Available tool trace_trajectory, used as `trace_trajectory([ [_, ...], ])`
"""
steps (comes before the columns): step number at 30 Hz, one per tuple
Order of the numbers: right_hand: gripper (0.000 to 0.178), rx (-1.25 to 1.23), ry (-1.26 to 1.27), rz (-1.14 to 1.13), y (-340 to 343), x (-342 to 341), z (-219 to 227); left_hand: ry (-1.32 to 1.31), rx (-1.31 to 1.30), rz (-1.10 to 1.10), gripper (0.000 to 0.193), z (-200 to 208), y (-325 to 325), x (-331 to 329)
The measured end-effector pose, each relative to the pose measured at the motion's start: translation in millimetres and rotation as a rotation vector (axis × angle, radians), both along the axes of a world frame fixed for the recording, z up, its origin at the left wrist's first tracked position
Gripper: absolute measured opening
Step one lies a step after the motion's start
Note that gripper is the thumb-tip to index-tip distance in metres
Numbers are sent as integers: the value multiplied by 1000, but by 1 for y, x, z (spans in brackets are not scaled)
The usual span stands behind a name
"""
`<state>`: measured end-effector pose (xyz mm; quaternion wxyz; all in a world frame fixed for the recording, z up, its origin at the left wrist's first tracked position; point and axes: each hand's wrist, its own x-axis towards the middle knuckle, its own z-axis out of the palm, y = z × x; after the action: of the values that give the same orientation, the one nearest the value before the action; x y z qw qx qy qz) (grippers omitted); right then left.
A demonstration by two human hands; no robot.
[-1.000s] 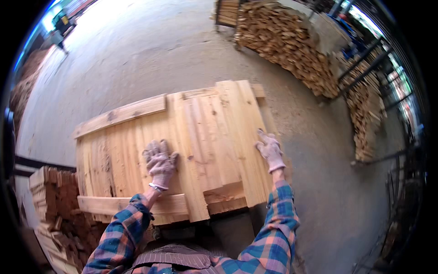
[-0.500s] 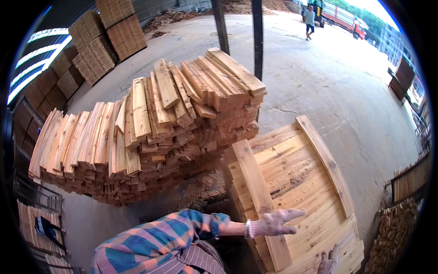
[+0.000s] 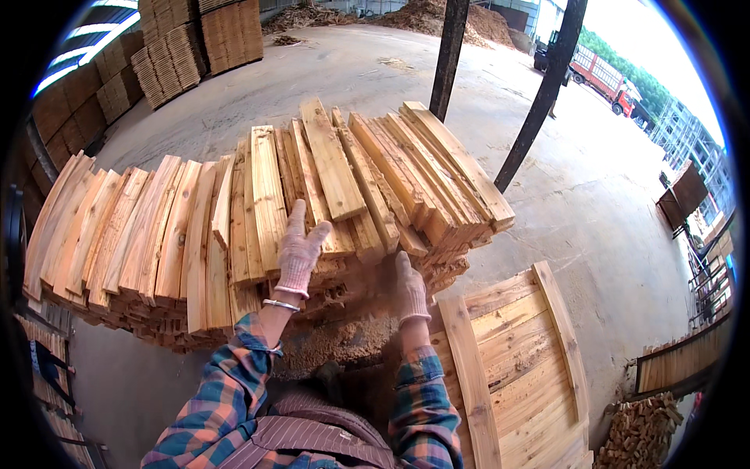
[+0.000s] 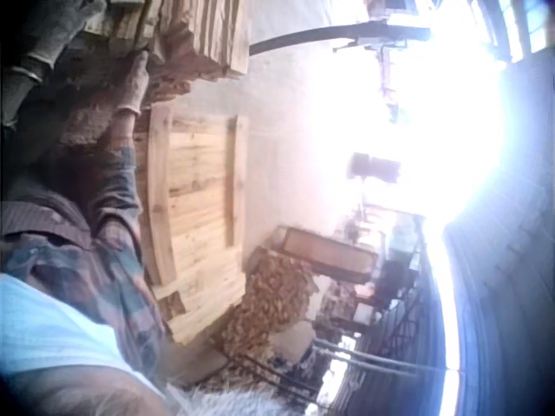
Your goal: The person repeatedly picks up bundles of wooden planks from a large pile and places them onto a wooden pallet. They arrange the planks in layers, alternating the orientation of the boards to create a stable stack.
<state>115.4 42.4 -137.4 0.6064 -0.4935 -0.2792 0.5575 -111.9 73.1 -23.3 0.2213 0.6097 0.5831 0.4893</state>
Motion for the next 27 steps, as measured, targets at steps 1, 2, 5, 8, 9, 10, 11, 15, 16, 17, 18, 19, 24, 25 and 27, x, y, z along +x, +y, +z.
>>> trace_trajectory([
  [1,46,0,70,57,7,-23,8,112,-98,52,90,-1,6,1],
  [2,46,4,118,109,13,-41,18,227,-195,90,93,-1,14,4],
  [5,47,23,147,167,18,-50,42,388,-242,140,99,9,20,14],
  [8,48,28,143,223,20,-52,54,327,-247,67,103,13,23,1],
  [9,48,29,135,246,25,-48,56,223,-137,83,101,12,27,-1],
  [10,49,32,131,262,29,-46,56,118,-28,99,100,11,30,-3],
  [11,49,35,135,271,27,-46,54,13,80,115,98,10,34,-5],
  [15,51,55,102,209,24,-50,81,-478,-4,-92,107,67,49,-29],
  [16,52,4,112,303,26,-70,102,-819,-5,-265,102,31,98,-71],
  [17,52,-28,63,309,35,-61,105,-735,-152,-246,91,34,111,-62],
  [18,52,-61,23,325,42,-54,109,-635,-291,-231,81,41,120,-57],
  [19,53,-83,-14,368,48,-58,112,-1203,-209,-429,72,27,133,-63],
  [24,61,131,-103,288,63,-78,92,-1738,-518,-867,61,-47,190,-92],
  [25,65,307,-360,243,64,-76,91,-1720,-543,-863,60,-40,186,-81],
  [27,71,231,-553,325,35,-55,109,-1626,-567,-593,61,-21,158,-62],
])
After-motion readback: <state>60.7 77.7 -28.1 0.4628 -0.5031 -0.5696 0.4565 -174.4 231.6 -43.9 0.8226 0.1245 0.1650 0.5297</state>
